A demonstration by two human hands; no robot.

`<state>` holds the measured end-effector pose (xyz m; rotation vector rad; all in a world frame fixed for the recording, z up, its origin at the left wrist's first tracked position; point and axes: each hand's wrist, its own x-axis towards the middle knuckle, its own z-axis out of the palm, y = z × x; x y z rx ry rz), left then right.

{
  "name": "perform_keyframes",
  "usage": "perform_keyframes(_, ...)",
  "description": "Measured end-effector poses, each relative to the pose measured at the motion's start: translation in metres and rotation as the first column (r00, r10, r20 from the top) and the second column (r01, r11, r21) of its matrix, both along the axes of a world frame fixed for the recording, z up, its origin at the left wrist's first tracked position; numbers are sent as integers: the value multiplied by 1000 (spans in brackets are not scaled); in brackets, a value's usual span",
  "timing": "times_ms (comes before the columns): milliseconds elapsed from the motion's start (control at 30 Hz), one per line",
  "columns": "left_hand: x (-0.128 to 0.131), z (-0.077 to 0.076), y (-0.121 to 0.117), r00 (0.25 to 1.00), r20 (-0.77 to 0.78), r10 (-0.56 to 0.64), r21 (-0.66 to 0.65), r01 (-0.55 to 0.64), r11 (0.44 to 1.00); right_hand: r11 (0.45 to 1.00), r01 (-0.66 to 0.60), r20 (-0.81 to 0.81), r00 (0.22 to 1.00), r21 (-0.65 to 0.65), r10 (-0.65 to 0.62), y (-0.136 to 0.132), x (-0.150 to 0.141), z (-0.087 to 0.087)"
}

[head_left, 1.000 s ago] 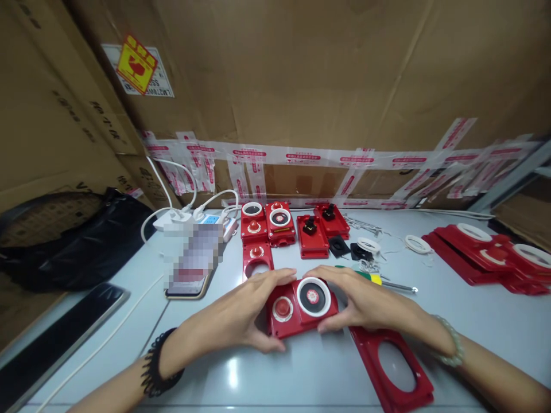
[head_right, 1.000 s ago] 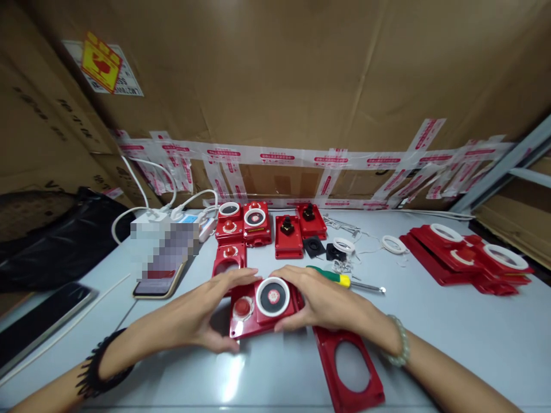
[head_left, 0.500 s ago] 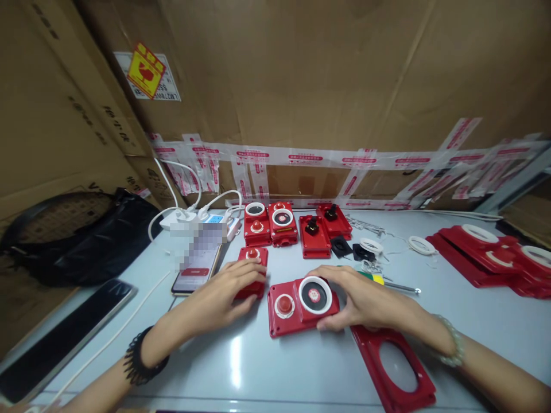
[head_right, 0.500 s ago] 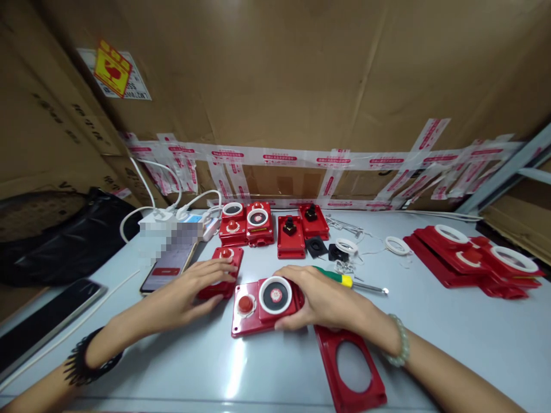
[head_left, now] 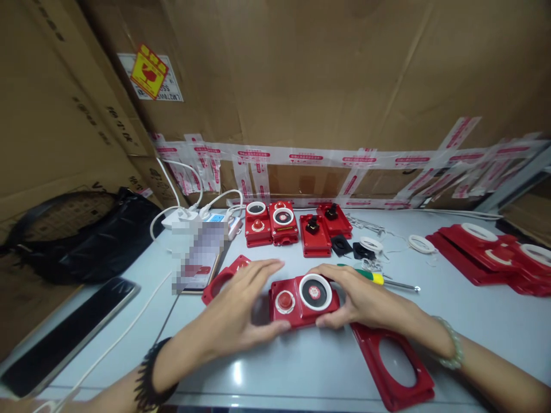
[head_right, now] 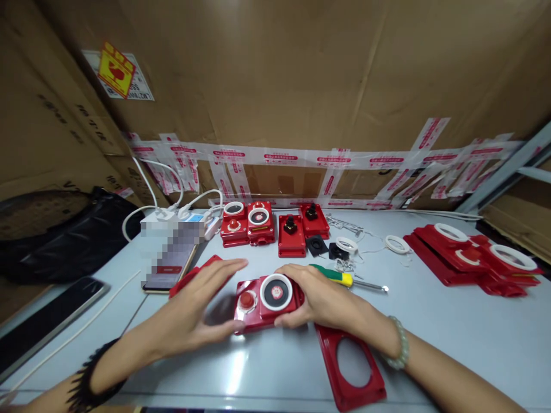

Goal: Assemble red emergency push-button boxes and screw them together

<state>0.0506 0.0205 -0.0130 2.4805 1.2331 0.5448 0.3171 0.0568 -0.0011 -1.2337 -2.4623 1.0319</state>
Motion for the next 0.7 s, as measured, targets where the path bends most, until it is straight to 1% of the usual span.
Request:
perform_keyframes(67,16,-3,2,999,-4,-47,-60,47,997,1000,11,-7,1000,0,-11,0,1,-1)
perform_keyframes(167,29,-12,7,999,-2,-44,-128,43,991,1000,17,-24,1000,-1,-17,1,1,-3)
perform_keyframes(267,29,-13,17,999,-11,-49,-149,47,988,1000,2,-66,998,21,0,6,-2,-4)
perform_keyframes(367,23,-6,30,997,-49,-60,-172,51,984,998,13,-76,997,63,-8,13,-8,-2)
perform_keyframes(433,21,-2,38,996,-46,-73,-201,62,978,996,30,-65,998,83,-25,17,-11,-1)
perform_keyframes(533,22,-1,43,996,26,-87,-203,91,975,994,41,-73,997,97,-34,19,-12,-2)
perform_keyframes(633,27,-4,43,992,110,-62,-193,83,978,993,56,-84,995,107,-47,19,-11,-7)
perform_keyframes(700,30,-7,42,991,124,-51,-190,74,979,993,59,-90,995,106,-49,18,-10,-12)
